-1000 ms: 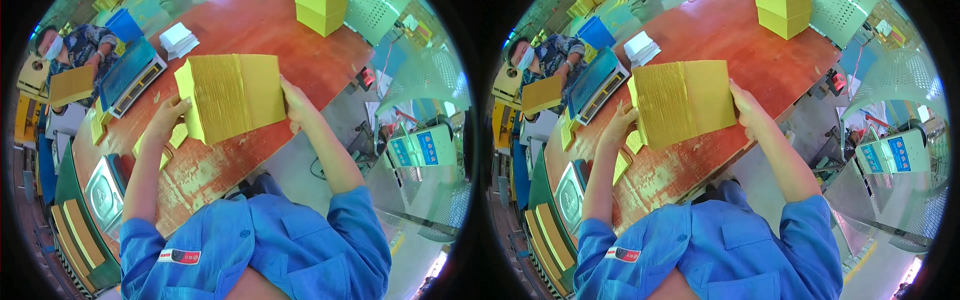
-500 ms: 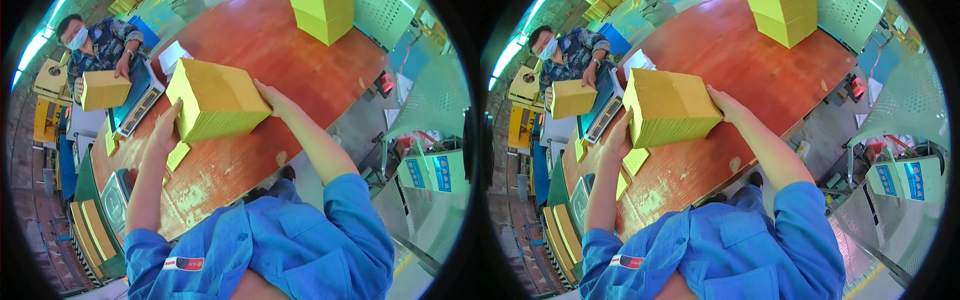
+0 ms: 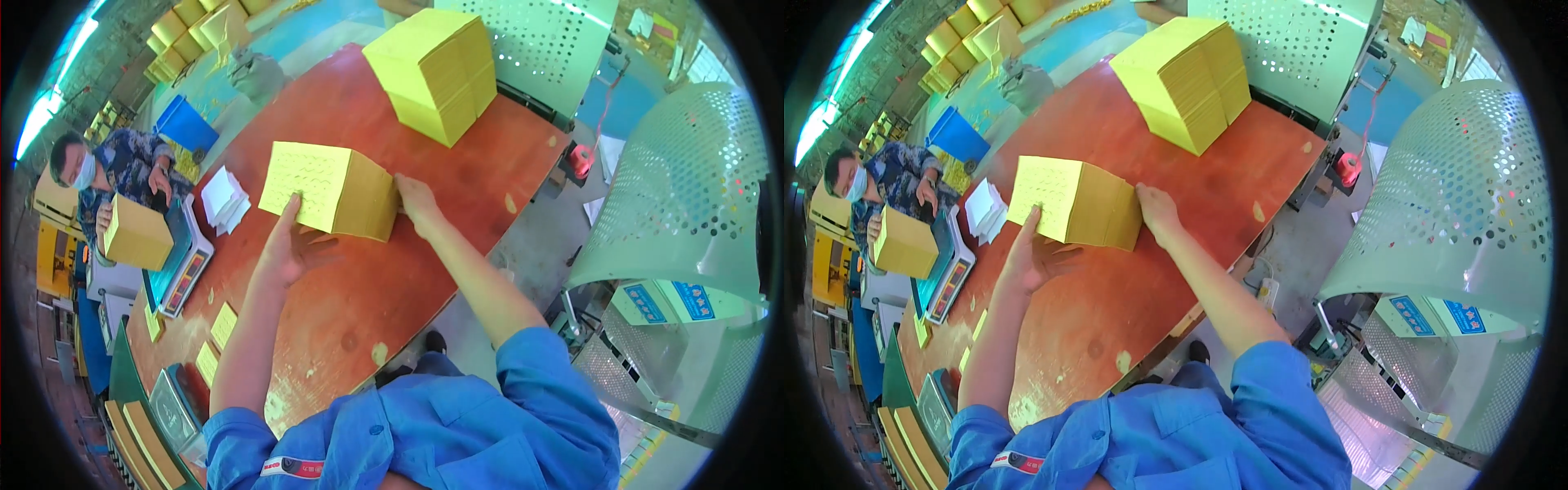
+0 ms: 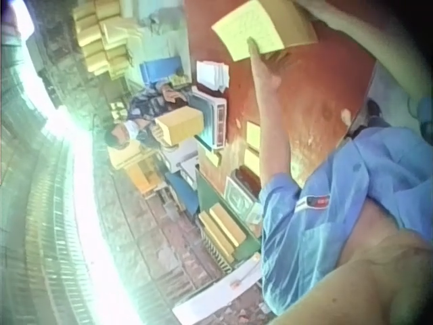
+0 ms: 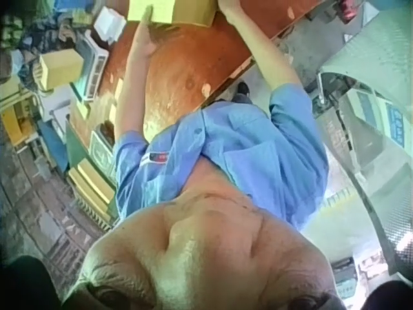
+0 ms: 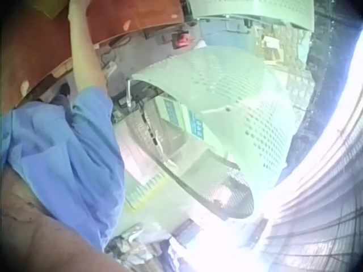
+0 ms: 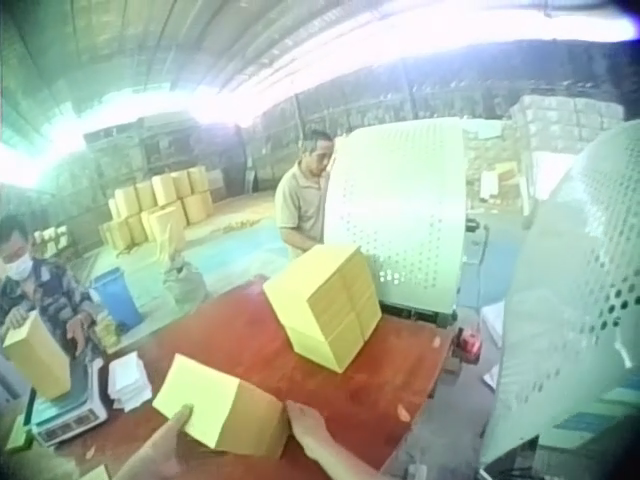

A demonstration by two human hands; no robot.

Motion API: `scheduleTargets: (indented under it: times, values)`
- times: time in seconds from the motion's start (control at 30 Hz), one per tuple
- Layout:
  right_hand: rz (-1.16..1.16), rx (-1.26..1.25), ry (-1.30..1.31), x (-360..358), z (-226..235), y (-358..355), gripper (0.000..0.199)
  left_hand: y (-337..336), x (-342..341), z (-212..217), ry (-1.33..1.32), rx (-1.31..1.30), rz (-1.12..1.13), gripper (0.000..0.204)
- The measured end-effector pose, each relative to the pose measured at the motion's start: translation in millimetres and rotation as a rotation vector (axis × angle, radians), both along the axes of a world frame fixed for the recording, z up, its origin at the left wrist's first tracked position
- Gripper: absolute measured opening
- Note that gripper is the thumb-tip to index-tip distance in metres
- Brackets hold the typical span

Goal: Weighing and counting stacks of yellow paper on a digital scale and placing them on a conveyor belt.

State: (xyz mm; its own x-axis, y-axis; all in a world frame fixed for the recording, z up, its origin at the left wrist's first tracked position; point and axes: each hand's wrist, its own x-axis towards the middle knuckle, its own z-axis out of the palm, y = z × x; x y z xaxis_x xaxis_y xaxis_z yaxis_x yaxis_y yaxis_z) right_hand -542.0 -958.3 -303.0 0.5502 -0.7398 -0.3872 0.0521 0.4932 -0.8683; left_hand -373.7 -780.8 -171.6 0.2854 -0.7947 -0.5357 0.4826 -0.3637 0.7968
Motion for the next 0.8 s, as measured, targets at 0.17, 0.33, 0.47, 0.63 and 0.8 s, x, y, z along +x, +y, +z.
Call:
scheduleTargets:
  times: [0.17, 0.33, 0.47, 0.63, 0.8]
  values:
    - [-0.299, -0.573, 0.242, -16.4, -1.2, 8.3, 0.049, -58.6, -19.2, -3.6, 0.061, -0.044, -0.058, 0.089]
    - [-0.257, -0.780, 0.503, -50.4, 12.7, -17.0, 0.055, -123.2, -55.5, 4.0, 0.071, -0.021, 0.085, 0.087]
    - [-0.163, -0.711, 0.367, -58.2, 7.7, -29.3, 0.060, -167.6, -64.9, -1.3, 0.013, -0.120, 0.093, 0.085]
    - [-0.261, -0.859, 0.339, -49.4, -21.7, -35.6, 0.060, -203.5, -62.1, 6.1, -0.019, -0.118, 0.051, 0.080]
    - [-0.304, -0.737, 0.194, -54.2, -33.2, -46.1, 0.054, -195.7, -49.4, 9.0, 0.068, -0.153, 0.029, 0.090]
